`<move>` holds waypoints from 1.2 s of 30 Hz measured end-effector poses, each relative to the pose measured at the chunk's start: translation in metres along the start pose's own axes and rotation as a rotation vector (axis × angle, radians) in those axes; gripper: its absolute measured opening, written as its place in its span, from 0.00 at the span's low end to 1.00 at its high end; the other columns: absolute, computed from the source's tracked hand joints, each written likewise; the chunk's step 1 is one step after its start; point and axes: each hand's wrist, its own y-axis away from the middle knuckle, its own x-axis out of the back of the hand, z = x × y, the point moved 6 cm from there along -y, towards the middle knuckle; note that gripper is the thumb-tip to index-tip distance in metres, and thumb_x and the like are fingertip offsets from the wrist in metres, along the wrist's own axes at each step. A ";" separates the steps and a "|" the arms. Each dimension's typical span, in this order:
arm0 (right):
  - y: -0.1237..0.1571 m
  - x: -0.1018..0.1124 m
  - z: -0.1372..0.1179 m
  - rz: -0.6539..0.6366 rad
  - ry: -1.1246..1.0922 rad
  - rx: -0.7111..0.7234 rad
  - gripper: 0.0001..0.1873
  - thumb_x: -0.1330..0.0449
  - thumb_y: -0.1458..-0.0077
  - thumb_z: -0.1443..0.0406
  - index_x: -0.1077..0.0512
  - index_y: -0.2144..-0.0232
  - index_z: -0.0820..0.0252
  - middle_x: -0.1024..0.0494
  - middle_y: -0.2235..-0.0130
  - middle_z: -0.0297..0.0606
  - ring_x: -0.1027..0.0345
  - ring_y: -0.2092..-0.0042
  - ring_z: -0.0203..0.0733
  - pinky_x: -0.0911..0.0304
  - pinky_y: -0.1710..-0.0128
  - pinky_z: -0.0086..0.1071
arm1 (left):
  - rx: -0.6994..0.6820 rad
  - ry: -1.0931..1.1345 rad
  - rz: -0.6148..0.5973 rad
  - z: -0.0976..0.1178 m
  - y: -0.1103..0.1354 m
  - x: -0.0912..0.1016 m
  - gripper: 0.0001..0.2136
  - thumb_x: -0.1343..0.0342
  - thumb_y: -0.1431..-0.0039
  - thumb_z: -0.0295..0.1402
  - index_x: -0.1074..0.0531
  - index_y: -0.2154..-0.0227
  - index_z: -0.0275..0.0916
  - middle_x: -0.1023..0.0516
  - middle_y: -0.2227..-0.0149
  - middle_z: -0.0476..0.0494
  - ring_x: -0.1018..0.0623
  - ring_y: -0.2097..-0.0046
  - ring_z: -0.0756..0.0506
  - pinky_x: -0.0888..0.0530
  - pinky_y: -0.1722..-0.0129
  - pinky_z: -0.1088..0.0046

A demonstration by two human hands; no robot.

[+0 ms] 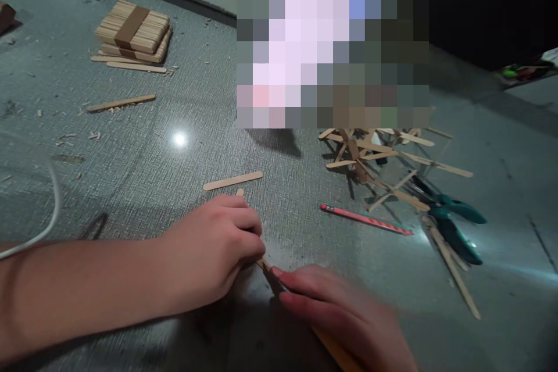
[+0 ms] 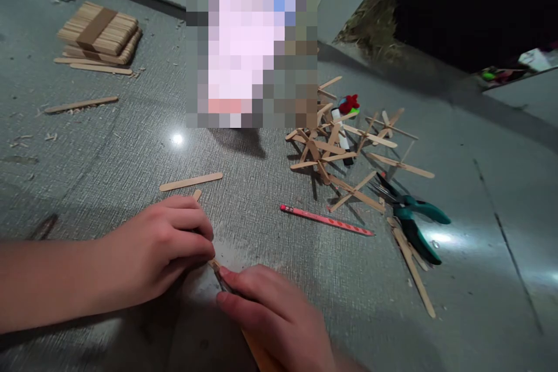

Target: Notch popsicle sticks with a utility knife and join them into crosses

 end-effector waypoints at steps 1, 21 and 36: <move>-0.001 0.001 -0.001 -0.003 -0.003 -0.013 0.25 0.42 0.33 0.67 0.34 0.38 0.42 0.18 0.49 0.34 0.21 0.51 0.41 0.24 0.53 0.34 | 0.002 -0.006 -0.008 0.000 -0.001 0.000 0.11 0.48 0.36 0.24 0.22 0.70 0.38 0.24 0.68 0.47 0.30 0.63 0.46 0.33 0.60 0.67; -0.010 -0.004 -0.004 0.044 -0.020 -0.047 0.15 0.45 0.31 0.62 0.27 0.45 0.44 0.16 0.56 0.32 0.21 0.58 0.39 0.26 0.58 0.29 | -0.021 -0.126 -0.030 -0.003 -0.001 -0.007 0.07 0.45 0.40 0.23 0.25 0.72 0.38 0.25 0.69 0.48 0.30 0.64 0.45 0.35 0.61 0.65; -0.003 -0.007 -0.007 -0.083 0.018 -0.274 0.09 0.43 0.34 0.58 0.24 0.55 0.47 0.19 0.64 0.33 0.24 0.65 0.40 0.28 0.64 0.30 | -0.001 -0.090 -0.047 -0.002 0.000 -0.005 0.07 0.45 0.38 0.23 0.22 0.68 0.37 0.22 0.67 0.47 0.28 0.62 0.45 0.33 0.60 0.65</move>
